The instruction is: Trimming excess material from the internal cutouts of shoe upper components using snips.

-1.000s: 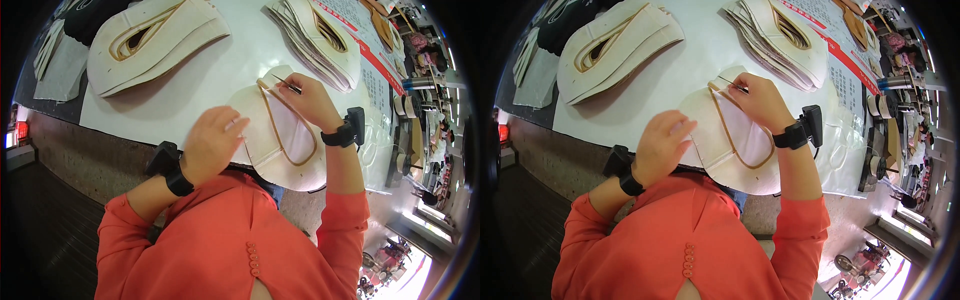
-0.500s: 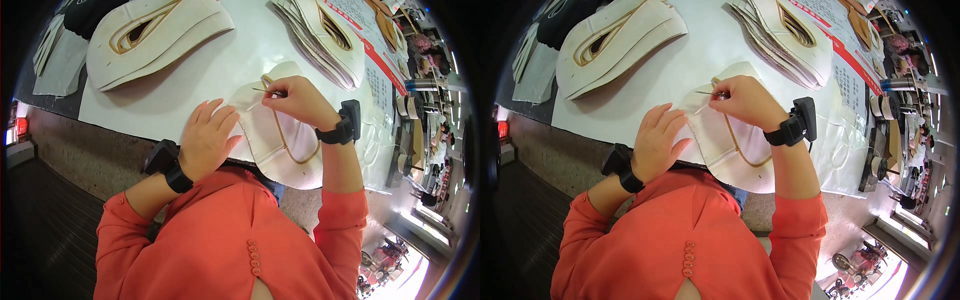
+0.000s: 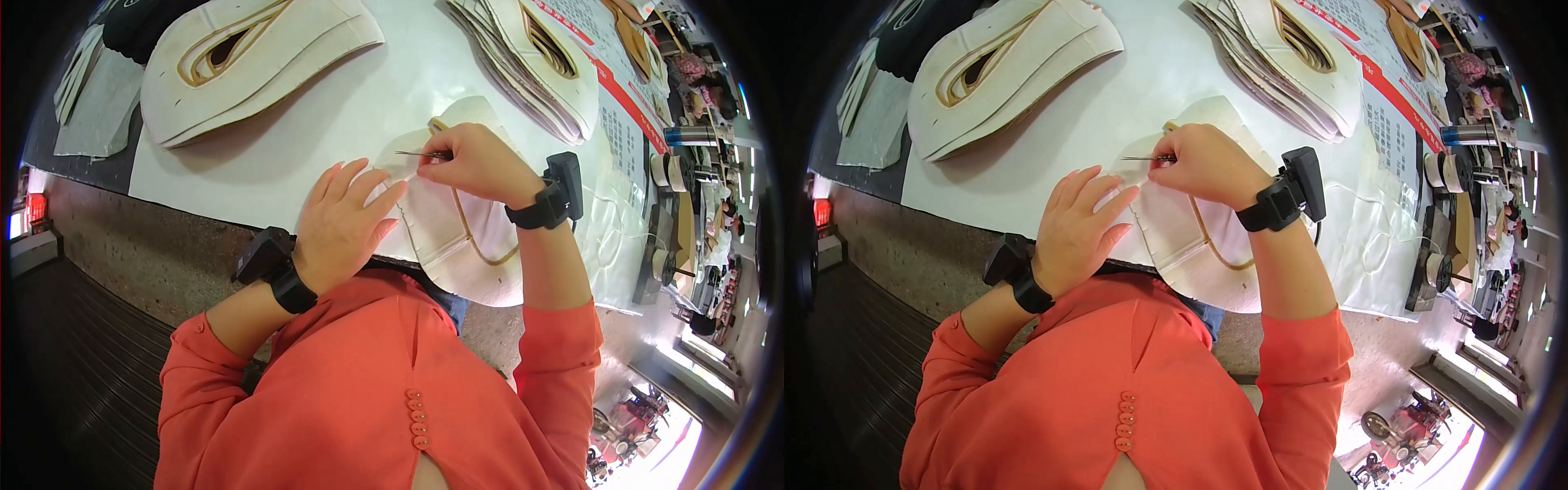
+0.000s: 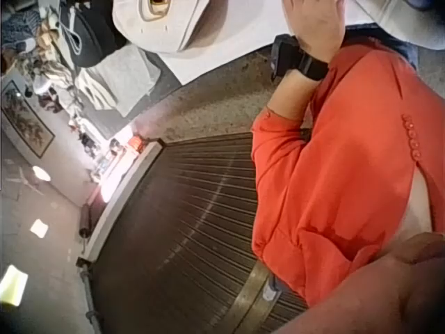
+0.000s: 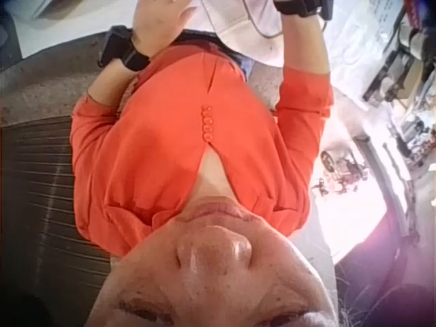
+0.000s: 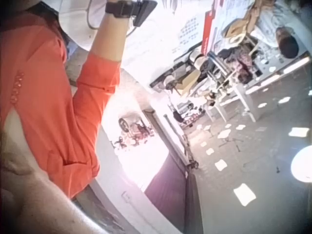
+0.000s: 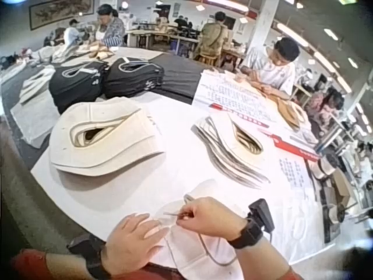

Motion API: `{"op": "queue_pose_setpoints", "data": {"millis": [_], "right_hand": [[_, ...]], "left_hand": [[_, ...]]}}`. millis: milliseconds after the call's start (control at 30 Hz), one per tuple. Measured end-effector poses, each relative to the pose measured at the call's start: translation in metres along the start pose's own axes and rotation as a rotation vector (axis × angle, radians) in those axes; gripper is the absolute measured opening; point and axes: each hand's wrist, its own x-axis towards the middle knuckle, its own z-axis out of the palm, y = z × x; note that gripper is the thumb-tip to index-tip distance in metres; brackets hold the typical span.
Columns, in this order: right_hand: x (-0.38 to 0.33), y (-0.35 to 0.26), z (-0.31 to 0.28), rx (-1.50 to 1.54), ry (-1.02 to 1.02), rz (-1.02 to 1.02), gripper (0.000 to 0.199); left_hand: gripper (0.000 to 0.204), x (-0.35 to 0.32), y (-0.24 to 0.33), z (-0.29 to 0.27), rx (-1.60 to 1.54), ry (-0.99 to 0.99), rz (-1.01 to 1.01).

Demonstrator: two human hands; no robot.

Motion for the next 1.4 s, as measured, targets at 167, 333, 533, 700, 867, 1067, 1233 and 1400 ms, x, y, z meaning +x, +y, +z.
{"op": "queue_pose_setpoints", "data": {"millis": [167, 333, 533, 700, 867, 1067, 1233, 1400], "right_hand": [[0.000, 0.000, -0.004, -0.021, 0.056, 0.021, 0.026], [0.001, 0.011, -0.008, -0.087, 0.243, 0.028, 0.025], [0.006, 0.013, -0.004, -0.158, 0.285, 0.024, 0.025], [0.020, 0.018, -0.006, -0.150, 0.234, 0.043, 0.026], [0.023, 0.009, -0.004, -0.273, 0.184, 0.100, 0.023], [-0.010, 0.012, 0.007, -0.247, 0.374, 0.117, 0.029], [-0.047, 0.013, 0.004, -0.313, 0.445, 0.083, 0.029], [-0.081, 0.010, 0.021, -0.397, 0.545, -0.055, 0.046]], "left_hand": [[0.049, 0.003, 0.002, -0.001, 0.038, -0.009, 0.005], [0.047, 0.007, 0.001, -0.005, 0.034, -0.025, 0.019], [0.044, 0.009, 0.000, -0.004, 0.012, -0.008, 0.027], [0.038, 0.018, -0.002, -0.002, -0.037, 0.023, 0.063], [0.025, 0.043, -0.014, 0.007, 0.068, 0.082, 0.230], [0.026, 0.054, -0.019, 0.016, 0.038, -0.071, 0.283], [0.025, 0.057, -0.017, 0.010, 0.060, -0.105, 0.292], [0.025, 0.057, -0.017, 0.010, 0.047, -0.108, 0.286]]}}
